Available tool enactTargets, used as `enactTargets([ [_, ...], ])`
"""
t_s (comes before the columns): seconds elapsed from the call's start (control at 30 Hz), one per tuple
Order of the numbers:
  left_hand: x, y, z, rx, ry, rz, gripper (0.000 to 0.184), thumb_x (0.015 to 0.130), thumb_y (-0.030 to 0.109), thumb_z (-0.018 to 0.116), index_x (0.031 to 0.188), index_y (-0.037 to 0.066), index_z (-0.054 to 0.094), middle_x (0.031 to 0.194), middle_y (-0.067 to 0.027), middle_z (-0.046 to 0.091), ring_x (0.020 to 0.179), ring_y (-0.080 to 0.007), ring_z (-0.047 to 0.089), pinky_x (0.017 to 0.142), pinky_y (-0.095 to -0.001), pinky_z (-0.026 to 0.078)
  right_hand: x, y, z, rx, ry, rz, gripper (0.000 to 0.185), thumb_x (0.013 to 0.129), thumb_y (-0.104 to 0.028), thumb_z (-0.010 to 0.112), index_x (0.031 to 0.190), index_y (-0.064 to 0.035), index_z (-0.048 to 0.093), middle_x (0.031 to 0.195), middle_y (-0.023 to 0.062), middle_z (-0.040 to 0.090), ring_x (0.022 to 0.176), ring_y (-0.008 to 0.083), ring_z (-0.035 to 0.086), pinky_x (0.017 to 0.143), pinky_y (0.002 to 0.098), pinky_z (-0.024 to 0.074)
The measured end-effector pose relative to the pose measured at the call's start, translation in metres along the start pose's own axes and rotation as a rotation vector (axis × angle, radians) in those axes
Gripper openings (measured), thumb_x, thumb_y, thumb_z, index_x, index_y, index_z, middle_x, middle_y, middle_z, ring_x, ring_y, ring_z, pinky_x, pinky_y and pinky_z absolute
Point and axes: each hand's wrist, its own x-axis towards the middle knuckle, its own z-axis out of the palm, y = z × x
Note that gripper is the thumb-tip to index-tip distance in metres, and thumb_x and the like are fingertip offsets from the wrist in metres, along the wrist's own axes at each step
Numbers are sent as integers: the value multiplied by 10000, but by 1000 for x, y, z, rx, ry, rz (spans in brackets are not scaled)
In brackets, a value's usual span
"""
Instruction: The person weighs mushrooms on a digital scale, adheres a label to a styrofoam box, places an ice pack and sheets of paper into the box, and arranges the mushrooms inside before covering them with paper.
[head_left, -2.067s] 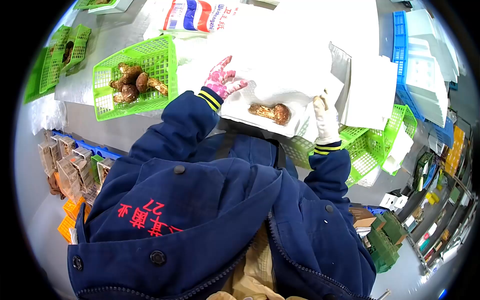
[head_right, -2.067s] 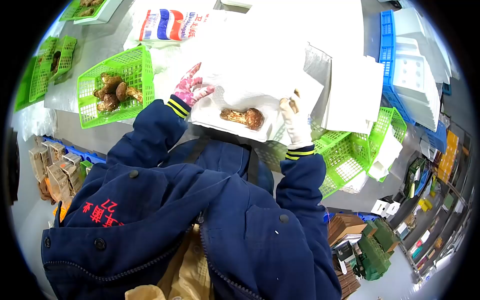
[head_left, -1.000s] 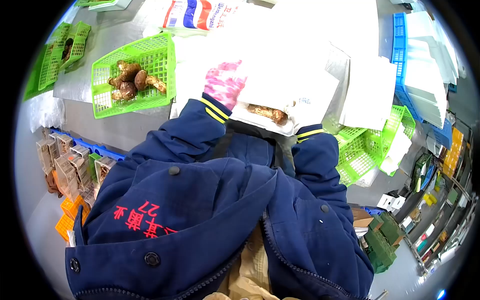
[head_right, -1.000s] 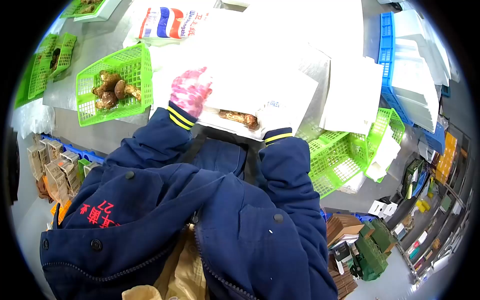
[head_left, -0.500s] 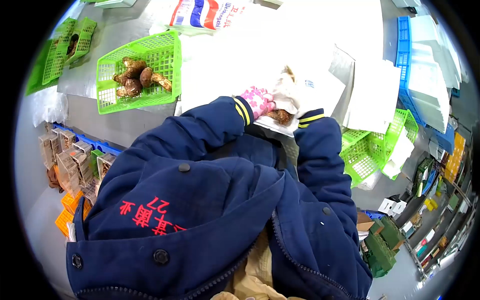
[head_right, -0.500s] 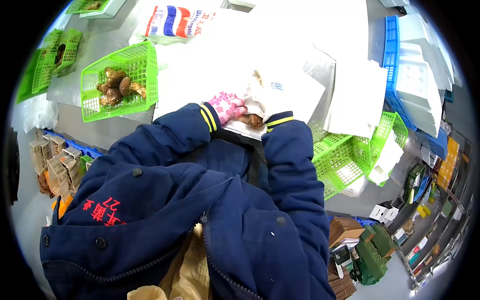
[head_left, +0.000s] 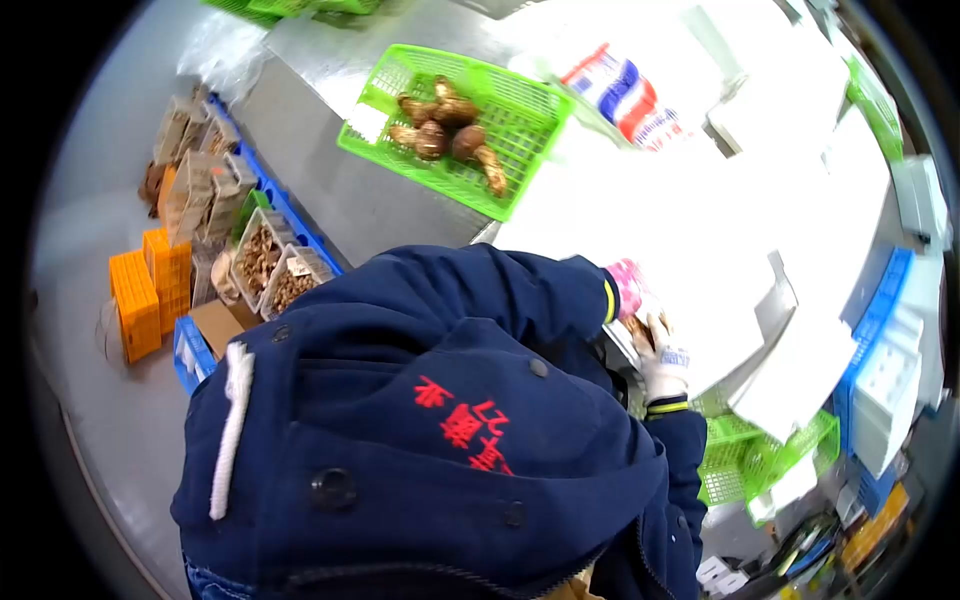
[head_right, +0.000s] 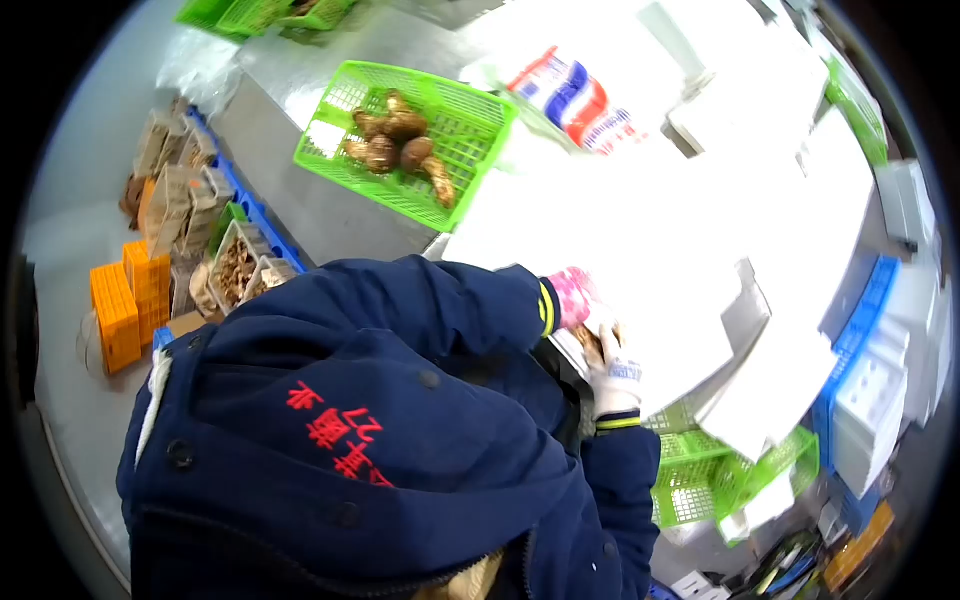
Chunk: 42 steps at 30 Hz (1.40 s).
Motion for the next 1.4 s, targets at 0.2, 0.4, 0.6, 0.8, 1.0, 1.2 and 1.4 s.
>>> enactTargets([
  [0.2,-88,-2,-17,7,75,-7,129,741,237,526,825,166,594,819,-4,593,820,-173,568,782,-378,431,-1,-79,-1,-219,-17,-60,326,706,-265,666,989,-106,641,992,73,595,949,262,529,841,367,414],
  [0.4,-169,-80,-60,-144,565,-173,143,815,222,487,907,171,585,916,-8,598,874,-187,562,800,-364,429,11,-105,10,-98,-7,-43,344,697,-268,670,993,-97,629,989,94,590,929,292,538,821,393,418],
  [0.6,-258,-196,-68,295,91,-657,197,789,171,493,950,114,591,966,-60,600,1018,-225,533,900,-361,399,25,-85,4,-106,246,-96,299,797,-135,602,1070,-13,586,981,186,594,910,337,549,793,397,433],
  [0.8,-216,-239,-14,430,-266,-430,130,806,215,487,796,126,582,786,-23,590,943,-246,542,960,-478,328,60,-92,-12,-9,322,-26,279,779,-36,582,1055,8,589,810,141,595,742,283,563,693,366,447],
  [1.0,-110,-223,-45,453,-167,-438,108,836,174,463,882,132,552,851,-57,598,880,-204,577,1021,-385,282,56,32,-57,95,437,-4,276,779,-6,580,1054,3,594,924,149,622,817,271,594,735,330,472],
  [1.2,47,-103,-114,340,249,-269,171,778,172,531,941,134,566,875,-32,608,906,-207,588,1034,-425,275,52,110,-102,523,468,131,330,793,-82,617,1104,16,566,1006,171,616,891,257,604,788,321,466],
  [1.4,178,10,-64,152,28,2,164,709,181,569,866,145,597,835,-28,600,885,-199,582,1003,-423,308,49,110,-112,400,100,216,466,767,-259,665,1140,-11,538,967,197,613,859,313,600,767,348,458],
])
